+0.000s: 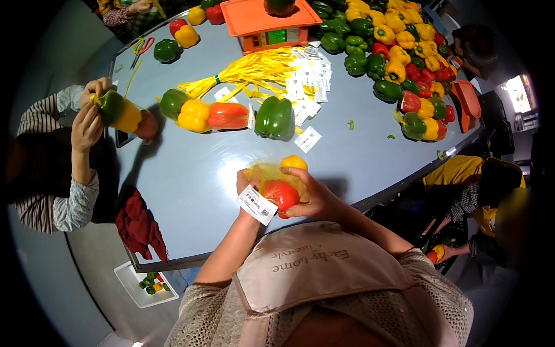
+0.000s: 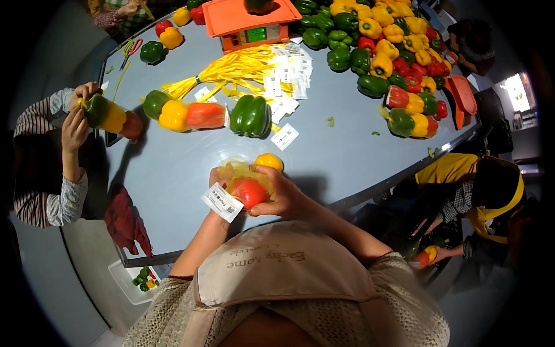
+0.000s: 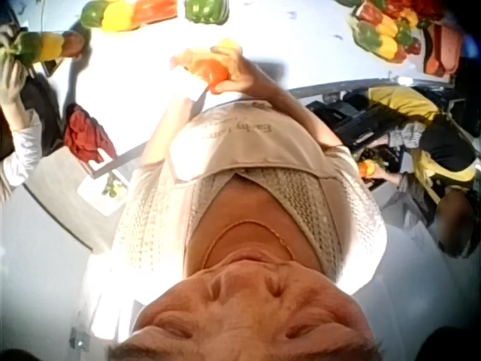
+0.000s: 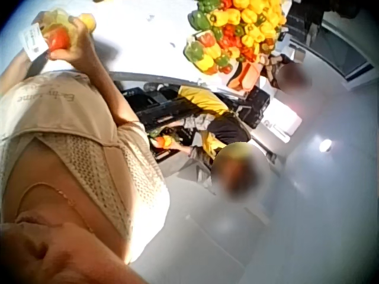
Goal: The person assembles bell peppers into a vertical stack by inserting them one into another, then secures the stack with a yellow rubber band and places a paper label on the bundle. The person repeats this process with multiple pepper stacks.
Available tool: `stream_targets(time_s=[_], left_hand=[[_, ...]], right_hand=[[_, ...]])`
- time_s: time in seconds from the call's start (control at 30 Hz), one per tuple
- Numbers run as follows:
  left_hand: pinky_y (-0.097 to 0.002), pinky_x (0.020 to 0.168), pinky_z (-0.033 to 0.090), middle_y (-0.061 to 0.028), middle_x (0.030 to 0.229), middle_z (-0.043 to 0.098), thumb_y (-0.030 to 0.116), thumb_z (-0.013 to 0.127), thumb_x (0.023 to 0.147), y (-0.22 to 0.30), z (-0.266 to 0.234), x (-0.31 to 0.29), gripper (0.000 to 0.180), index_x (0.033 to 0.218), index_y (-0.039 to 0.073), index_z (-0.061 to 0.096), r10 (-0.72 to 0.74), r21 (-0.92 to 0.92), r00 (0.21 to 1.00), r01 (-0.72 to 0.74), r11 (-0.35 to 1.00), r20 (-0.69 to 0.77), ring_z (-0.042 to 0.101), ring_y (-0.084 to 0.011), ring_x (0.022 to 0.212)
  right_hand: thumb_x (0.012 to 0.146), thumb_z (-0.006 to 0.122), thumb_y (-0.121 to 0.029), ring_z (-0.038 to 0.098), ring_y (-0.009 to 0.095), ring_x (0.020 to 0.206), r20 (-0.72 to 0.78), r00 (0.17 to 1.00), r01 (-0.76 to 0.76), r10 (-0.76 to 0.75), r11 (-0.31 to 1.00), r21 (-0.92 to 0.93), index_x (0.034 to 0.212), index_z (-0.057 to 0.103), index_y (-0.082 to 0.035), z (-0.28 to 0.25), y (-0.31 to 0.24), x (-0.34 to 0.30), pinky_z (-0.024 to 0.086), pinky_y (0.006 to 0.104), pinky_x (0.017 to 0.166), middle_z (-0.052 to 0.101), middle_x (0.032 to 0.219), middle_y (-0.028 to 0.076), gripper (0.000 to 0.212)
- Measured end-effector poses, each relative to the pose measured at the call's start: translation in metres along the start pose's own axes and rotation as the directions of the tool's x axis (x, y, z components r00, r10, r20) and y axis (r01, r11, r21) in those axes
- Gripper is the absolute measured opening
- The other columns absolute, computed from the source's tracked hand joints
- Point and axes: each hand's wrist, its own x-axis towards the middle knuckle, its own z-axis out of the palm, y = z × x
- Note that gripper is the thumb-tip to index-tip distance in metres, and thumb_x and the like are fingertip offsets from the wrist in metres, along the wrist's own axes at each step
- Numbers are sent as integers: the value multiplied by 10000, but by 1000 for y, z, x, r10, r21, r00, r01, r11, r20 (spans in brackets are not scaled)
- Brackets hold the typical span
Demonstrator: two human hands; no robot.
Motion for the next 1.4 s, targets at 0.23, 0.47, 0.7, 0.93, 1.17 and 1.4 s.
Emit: stream_targets(time_s=[0.23, 0.47, 0.7, 0.93, 1.17, 1.4], left_hand=[[-315, 725, 544, -121, 992, 564, 65, 478, 993, 4, -47, -32, 129, 1097, -2, 439, 10, 176, 943, 52, 983, -332, 595, -180, 842], [-347, 850, 540, -161, 1104, 608, 154, 579, 973, 7, -67, -49, 330, 1208, -54, 474, -71, 8, 986, 73, 997, -152, 633, -231, 970], [-322, 841, 553, -119, 969, 677, 69, 621, 942, 69, -80, -75, 149, 1032, -50, 619, -295, 62, 946, 289, 955, 135, 659, -197, 904], [-339, 809, 573, -79, 996, 649, 185, 585, 980, 77, -45, -79, 254, 1156, 3, 569, -39, -453, 977, 132, 882, 210, 638, -205, 962], [-204, 442, 282, 1, 724, 427, 187, 508, 1025, 95, -17, -86, 88, 989, 108, 494, -65, -277, 977, 121, 953, 201, 341, -70, 515], [-193, 423, 254, 21, 722, 460, 162, 589, 980, 87, -48, -85, 149, 1060, 51, 531, -185, -86, 913, 231, 969, 364, 335, -41, 511]], right_hand=[[825, 705, -23, 561, 198, 1118, -100, 995, -33, 13, 979, -199, 1353, 446, -21, 45, 38, 41, 438, 315, 993, 579, 1178, 126, 589], [821, 669, -26, 639, 274, 1010, -136, 984, -143, 117, 970, -197, 1254, 528, -15, 49, 56, 50, 502, 339, 894, 648, 1098, 182, 455], [902, 622, -69, 583, 148, 965, 105, 969, -245, 222, 898, 366, 1135, 551, 3, 18, 0, 30, 463, 279, 887, 616, 988, 62, 254], [972, 542, -157, 438, 46, 572, 289, 943, -333, 168, 542, 771, 1232, 494, -37, 17, 9, 26, 363, 202, 521, 535, 833, -27, 290], [979, 587, -365, 337, 14, 496, 600, 750, -642, 276, 522, 562, 1086, 564, -78, 25, -2, 18, 254, 191, 450, 434, 638, -84, 307], [1046, 452, -214, 478, 93, 721, 32, 939, -217, 342, 517, 828, 1075, 533, -54, 32, -45, 31, 409, 256, 638, 508, 845, 10, 182]])
